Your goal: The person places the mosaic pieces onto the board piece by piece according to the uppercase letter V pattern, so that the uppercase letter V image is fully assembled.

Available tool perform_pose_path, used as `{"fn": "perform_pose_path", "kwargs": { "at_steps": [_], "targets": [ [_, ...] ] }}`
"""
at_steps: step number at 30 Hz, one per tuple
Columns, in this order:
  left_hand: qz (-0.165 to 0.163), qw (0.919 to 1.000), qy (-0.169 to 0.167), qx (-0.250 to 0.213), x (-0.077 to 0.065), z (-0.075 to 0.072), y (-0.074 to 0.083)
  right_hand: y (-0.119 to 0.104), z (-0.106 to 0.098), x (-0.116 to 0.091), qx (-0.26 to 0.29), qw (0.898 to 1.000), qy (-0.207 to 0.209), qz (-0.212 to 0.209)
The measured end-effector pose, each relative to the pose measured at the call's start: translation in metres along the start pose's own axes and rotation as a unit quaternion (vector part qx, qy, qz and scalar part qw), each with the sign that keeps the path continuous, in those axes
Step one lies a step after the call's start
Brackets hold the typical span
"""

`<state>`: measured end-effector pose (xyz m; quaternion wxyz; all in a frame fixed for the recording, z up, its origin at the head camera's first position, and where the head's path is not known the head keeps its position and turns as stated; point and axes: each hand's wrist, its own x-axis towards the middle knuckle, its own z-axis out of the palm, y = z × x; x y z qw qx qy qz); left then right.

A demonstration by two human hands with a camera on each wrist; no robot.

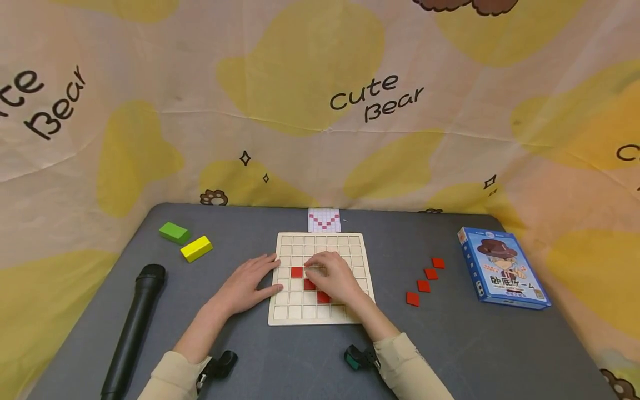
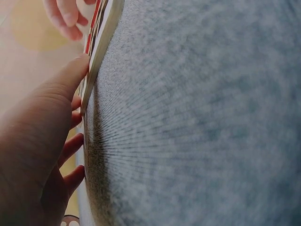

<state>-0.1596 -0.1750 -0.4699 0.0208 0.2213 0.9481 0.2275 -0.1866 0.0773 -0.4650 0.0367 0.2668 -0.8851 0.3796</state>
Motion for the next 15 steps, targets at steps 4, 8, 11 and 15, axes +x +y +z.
{"fn": "perform_pose_path", "kwargs": {
  "at_steps": [4, 8, 11, 15],
  "targets": [
    [0.003, 1.0000, 0.003, -0.001, 0.000, 0.000, 0.001, 0.010, -0.016, -0.009, 0.009, 1.000, 0.017, 0.006],
    [0.009, 0.9999, 0.010, -0.006, 0.000, 0.001, 0.000, 0.023, -0.036, -0.020, 0.000, 0.999, 0.031, 0.027],
    [0.013, 0.9997, 0.018, -0.008, 0.000, 0.002, -0.001, 0.035, -0.051, -0.032, -0.014, 0.998, 0.042, 0.040],
    [0.017, 0.9995, 0.025, -0.010, 0.001, 0.003, -0.003, 0.053, -0.072, -0.051, -0.044, 0.996, 0.064, 0.048]
  ]
}}
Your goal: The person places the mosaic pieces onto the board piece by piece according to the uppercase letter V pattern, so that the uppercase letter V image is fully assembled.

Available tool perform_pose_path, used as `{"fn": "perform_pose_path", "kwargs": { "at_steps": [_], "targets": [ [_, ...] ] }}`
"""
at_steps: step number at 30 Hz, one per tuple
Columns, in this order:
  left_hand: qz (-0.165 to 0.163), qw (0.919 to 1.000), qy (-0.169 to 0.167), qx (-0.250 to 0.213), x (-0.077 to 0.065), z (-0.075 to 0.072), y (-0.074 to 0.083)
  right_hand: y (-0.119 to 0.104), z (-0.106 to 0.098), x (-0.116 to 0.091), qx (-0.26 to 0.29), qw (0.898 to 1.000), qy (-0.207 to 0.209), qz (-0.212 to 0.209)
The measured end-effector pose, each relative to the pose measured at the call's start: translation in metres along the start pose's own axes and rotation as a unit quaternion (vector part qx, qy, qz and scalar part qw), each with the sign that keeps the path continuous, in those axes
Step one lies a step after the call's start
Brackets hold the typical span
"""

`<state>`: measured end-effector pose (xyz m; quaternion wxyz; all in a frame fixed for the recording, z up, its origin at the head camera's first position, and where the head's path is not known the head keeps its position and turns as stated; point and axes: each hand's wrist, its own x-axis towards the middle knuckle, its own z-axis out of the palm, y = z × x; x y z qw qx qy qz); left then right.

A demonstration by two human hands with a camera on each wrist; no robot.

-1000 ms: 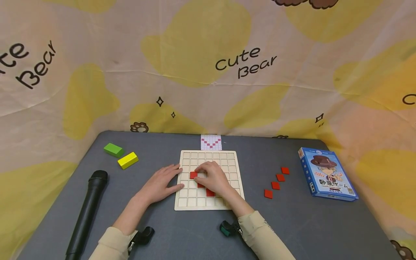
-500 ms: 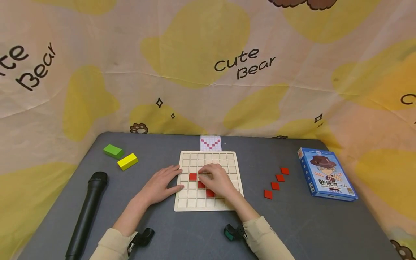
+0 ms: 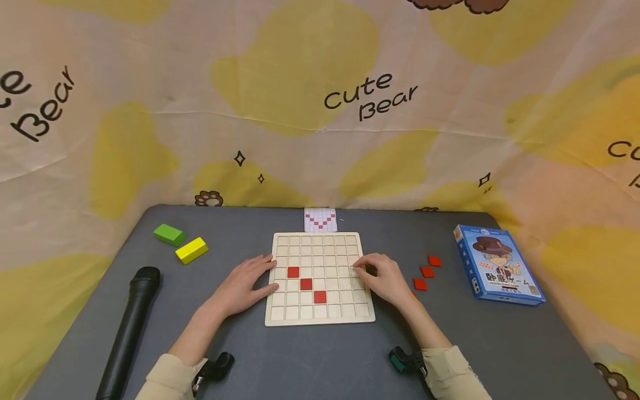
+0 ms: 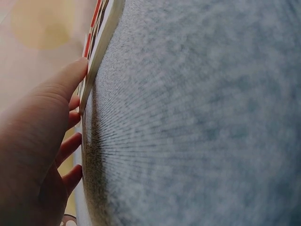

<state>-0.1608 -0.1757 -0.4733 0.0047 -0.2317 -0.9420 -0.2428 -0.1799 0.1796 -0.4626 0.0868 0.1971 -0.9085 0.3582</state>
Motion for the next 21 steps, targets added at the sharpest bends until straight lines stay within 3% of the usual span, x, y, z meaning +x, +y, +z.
{"fn": "perform_pose_path", "kwargs": {
  "at_steps": [11, 21],
  "targets": [
    [-0.005, 1.0000, -0.002, 0.003, 0.000, 0.003, -0.001, 0.050, -0.060, -0.042, -0.067, 0.997, 0.016, 0.034],
    [-0.008, 0.9999, -0.003, 0.008, 0.001, 0.002, -0.002, 0.067, -0.091, -0.067, -0.102, 0.994, -0.002, 0.040]
  ]
}}
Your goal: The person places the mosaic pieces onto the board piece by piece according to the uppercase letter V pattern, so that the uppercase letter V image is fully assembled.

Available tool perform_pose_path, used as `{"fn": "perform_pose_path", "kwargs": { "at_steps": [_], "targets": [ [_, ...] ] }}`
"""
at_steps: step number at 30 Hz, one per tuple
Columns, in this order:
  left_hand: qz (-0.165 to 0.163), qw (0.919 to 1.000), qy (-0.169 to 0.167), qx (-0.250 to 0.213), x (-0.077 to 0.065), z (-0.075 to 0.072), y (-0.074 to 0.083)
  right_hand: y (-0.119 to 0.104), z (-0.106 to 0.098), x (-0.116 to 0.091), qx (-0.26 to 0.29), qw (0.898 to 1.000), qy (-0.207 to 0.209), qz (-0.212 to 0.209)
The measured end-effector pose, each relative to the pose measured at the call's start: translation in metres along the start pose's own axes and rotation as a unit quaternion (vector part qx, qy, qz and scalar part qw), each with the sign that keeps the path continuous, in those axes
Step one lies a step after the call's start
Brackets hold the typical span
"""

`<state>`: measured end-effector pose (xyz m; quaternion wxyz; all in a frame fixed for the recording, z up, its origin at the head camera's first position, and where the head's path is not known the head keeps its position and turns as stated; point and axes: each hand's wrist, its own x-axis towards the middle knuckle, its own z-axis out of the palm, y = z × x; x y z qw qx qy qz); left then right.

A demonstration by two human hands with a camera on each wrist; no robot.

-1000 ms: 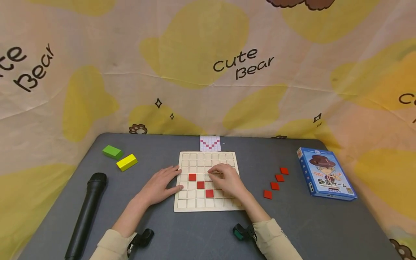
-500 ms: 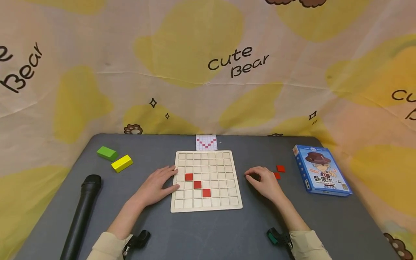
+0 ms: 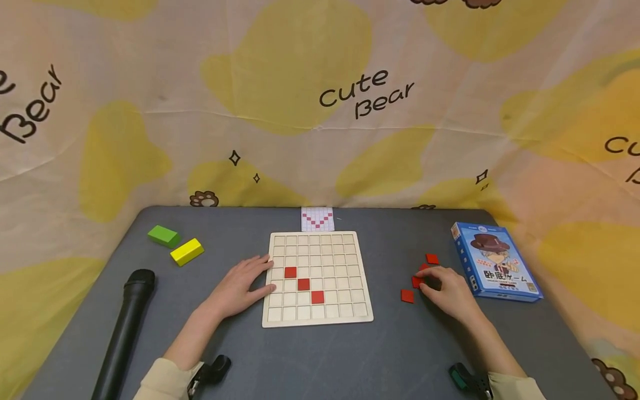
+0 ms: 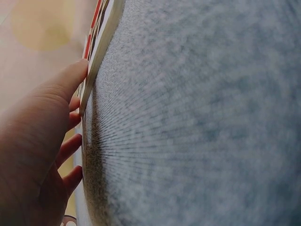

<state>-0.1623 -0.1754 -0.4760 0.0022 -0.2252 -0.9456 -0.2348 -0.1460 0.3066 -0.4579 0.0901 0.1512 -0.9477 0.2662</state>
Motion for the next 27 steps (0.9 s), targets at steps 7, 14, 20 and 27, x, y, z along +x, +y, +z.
{"fn": "perform_pose_path", "kwargs": {
  "at_steps": [7, 14, 20, 27],
  "targets": [
    [0.002, 1.0000, 0.000, -0.009, 0.001, -0.002, 0.001, 0.003, 0.000, -0.004, -0.008, 1.000, -0.010, -0.005],
    [0.003, 1.0000, -0.001, -0.009, 0.001, -0.002, 0.001, 0.000, 0.005, -0.001, -0.005, 1.000, 0.005, -0.020],
    [0.000, 1.0000, 0.000, -0.009, 0.001, -0.002, 0.003, -0.002, 0.007, 0.003, 0.001, 1.000, 0.011, -0.017],
    [-0.004, 1.0000, 0.002, -0.008, 0.001, -0.001, 0.002, -0.016, 0.016, 0.016, 0.021, 1.000, -0.002, 0.001]
  ]
}}
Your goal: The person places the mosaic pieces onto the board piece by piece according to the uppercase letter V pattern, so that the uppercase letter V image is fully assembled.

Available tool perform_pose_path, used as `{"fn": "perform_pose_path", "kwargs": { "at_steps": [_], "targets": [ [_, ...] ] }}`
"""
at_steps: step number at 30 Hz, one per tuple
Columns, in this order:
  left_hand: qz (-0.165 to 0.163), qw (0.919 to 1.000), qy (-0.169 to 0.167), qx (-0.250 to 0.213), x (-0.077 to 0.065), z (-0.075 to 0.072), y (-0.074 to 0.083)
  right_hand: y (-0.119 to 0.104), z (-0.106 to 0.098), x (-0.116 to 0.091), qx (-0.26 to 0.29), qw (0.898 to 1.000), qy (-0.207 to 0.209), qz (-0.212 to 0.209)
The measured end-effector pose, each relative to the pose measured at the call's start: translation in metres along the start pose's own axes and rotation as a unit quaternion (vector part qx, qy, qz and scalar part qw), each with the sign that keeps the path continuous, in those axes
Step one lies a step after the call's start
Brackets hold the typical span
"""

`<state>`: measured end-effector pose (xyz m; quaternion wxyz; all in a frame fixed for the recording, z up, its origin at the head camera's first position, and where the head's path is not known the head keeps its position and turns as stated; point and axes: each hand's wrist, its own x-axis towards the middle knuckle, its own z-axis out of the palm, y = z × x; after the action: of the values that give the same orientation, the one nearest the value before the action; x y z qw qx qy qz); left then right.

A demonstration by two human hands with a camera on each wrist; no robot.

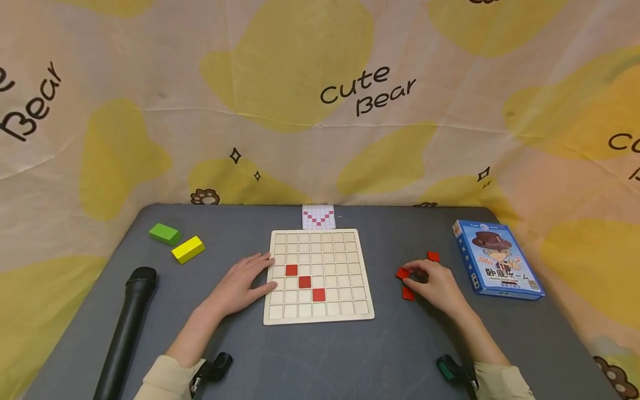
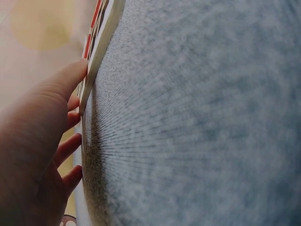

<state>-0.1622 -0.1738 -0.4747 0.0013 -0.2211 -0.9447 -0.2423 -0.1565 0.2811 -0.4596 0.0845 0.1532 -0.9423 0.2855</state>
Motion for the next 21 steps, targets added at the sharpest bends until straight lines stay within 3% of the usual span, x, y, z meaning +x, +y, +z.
{"fn": "perform_pose_path", "kwargs": {
  "at_steps": [13, 21],
  "targets": [
    [0.004, 0.9999, 0.004, -0.009, -0.001, -0.001, 0.000, -0.039, 0.029, 0.030, 0.050, 0.999, -0.002, 0.006],
    [0.003, 0.9998, -0.001, -0.017, 0.000, -0.001, 0.001, -0.069, 0.051, 0.048, 0.104, 0.994, 0.000, -0.024]
  ]
}}
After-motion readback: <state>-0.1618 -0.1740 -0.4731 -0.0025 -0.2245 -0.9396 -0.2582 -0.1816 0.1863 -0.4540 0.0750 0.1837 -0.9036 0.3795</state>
